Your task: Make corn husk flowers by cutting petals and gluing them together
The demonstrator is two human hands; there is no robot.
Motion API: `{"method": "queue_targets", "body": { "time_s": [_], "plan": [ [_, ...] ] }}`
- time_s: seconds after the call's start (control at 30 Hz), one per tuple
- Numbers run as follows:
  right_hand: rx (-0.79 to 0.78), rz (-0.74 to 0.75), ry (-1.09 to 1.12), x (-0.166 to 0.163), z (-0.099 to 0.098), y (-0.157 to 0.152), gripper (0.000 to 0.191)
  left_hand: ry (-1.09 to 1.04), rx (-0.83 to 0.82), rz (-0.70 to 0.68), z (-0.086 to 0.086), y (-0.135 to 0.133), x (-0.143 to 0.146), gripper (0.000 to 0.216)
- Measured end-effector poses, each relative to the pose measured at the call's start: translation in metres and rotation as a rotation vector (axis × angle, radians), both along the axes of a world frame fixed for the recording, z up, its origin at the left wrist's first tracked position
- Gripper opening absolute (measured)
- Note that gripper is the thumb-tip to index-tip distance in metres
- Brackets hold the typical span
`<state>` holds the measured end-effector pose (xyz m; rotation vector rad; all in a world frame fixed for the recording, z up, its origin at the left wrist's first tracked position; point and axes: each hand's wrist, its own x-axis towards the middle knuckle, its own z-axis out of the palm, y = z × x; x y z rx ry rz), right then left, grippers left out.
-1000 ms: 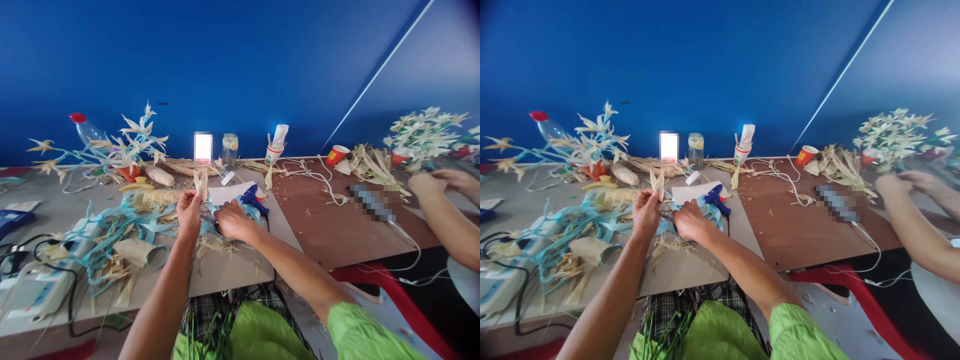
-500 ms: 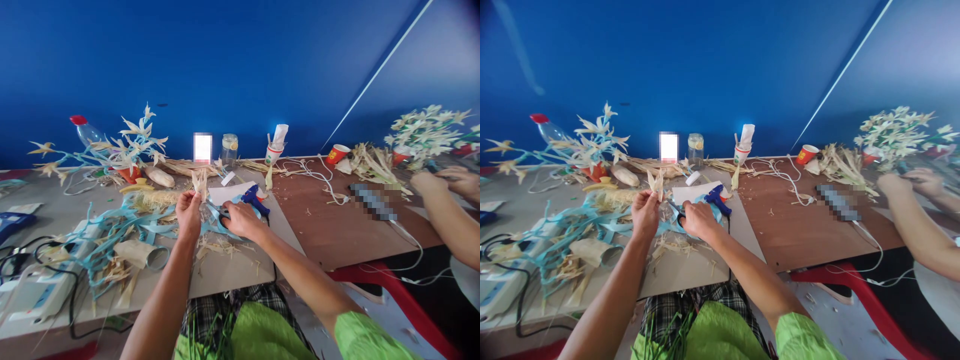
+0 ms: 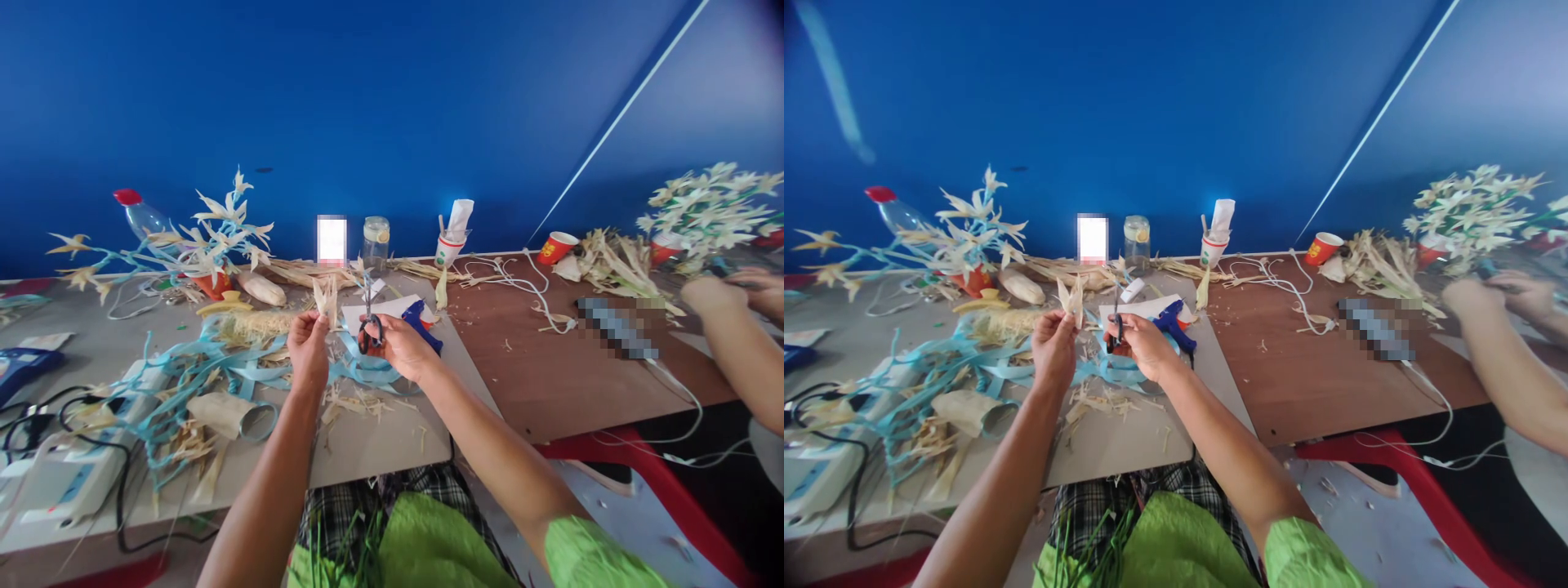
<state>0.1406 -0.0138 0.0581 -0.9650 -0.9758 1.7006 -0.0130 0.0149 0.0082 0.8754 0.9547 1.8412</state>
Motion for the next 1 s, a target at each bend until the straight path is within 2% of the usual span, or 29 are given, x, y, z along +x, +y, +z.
{"method": "queue_targets", "body": {
  "time_s": [0.1, 0.27, 0.37, 0.53, 0.67, 0.83, 1.0],
  "plan": [
    [0.025, -0.078, 0.067, -0.003, -0.001, 0.005, 0.044, 0.013, -0.007, -0.007, -0.002, 0.0, 0.001, 0.026],
    [0.107, -0.177, 0.019, -0.016, -0.008, 0.02, 0.035, 0.073, -0.031, -0.068, -0.001, -0.003, 0.005, 0.024],
    [0.127, -0.274, 0.037, -0.022, -0.015, 0.024, 0.038, 0.135, -0.036, -0.074, 0.001, -0.006, 0.008, 0.023],
    [0.196, -0.266, 0.046, -0.025, -0.023, 0.024, 0.052, 0.197, -0.04, -0.059, 0.005, -0.009, 0.012, 0.022],
    [0.208, -0.282, 0.005, -0.025, -0.028, 0.026, 0.053, 0.233, -0.045, -0.099, 0.005, -0.011, 0.015, 0.022],
    [0.16, -0.355, 0.044, -0.025, -0.033, 0.027, 0.052, 0.171, -0.059, -0.139, 0.0, -0.011, 0.016, 0.023],
    [0.142, -0.361, 0.11, -0.025, -0.03, 0.025, 0.052, 0.041, -0.064, -0.192, -0.002, -0.008, 0.015, 0.025]
  ]
}}
